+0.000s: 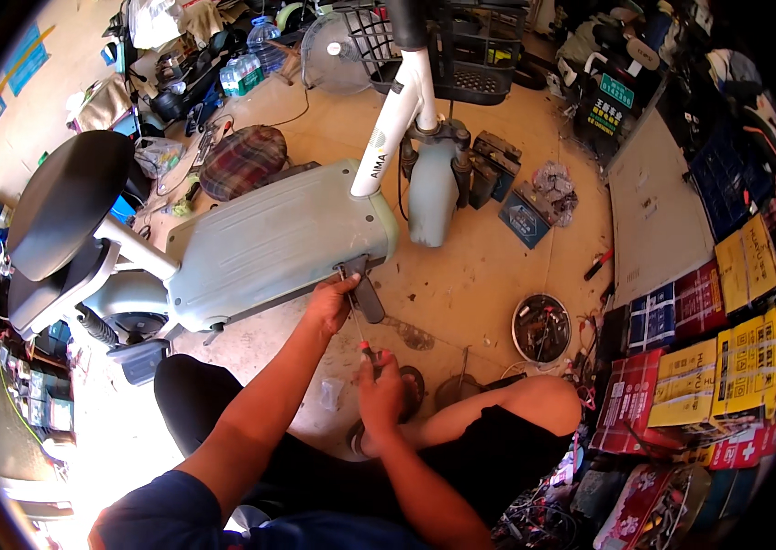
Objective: The person attaches a footrest to an electric scooter using a screwdriver, steers the scooter by its handlebars, and selects parts from a container to install a backrest onto the scooter.
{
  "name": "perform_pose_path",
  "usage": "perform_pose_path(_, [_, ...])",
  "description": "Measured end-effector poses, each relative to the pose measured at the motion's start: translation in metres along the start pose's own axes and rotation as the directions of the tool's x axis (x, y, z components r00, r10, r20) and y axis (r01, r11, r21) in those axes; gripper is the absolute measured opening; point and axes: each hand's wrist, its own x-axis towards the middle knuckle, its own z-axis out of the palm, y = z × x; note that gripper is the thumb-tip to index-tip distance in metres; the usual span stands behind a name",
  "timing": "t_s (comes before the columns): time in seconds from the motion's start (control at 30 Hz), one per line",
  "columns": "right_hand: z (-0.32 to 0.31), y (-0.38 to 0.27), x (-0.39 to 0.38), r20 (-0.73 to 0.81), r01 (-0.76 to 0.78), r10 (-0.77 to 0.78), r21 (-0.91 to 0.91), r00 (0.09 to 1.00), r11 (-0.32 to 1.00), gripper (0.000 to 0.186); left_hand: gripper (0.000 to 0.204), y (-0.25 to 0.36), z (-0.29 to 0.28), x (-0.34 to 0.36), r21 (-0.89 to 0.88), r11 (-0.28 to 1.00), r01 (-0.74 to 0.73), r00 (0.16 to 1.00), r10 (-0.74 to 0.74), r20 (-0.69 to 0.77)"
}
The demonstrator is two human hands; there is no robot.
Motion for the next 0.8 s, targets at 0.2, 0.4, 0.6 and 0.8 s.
perform_pose_path(0.2, [0.003, 0.022, 0.007, 0.000, 0.061, -0.062, -0.131, 0.998, 0.989, 0.018, 0.028, -0.005, -0.002, 0.006, -0.028, 0.999, 0.016, 0.997, -0.018, -0.074])
perform_pose_path(0.4, [0.004, 0.030, 0.011, -0.033, 0.345, -0.356, -0.178, 0.934, 0.922, 0.018, 0.027, -0.004, 0.003, 0.004, -0.050, 0.999, 0.020, 0.998, -0.022, -0.053])
perform_pose_path(0.6, [-0.004, 0.018, 0.015, 0.147, -0.219, 0.175, 0.381, 0.974, 0.898, 0.031, 0.026, -0.006, 0.002, -0.020, 0.277, 0.961, -0.025, 0.996, 0.049, -0.078])
perform_pose_path(0.8, [-0.015, 0.049, 0.041, 0.700, -0.669, 0.179, 0.714, 0.691, -0.207, 0.040, 0.046, -0.010, 0.019, -0.035, 0.917, 0.391, -0.074, 0.925, 0.371, -0.083])
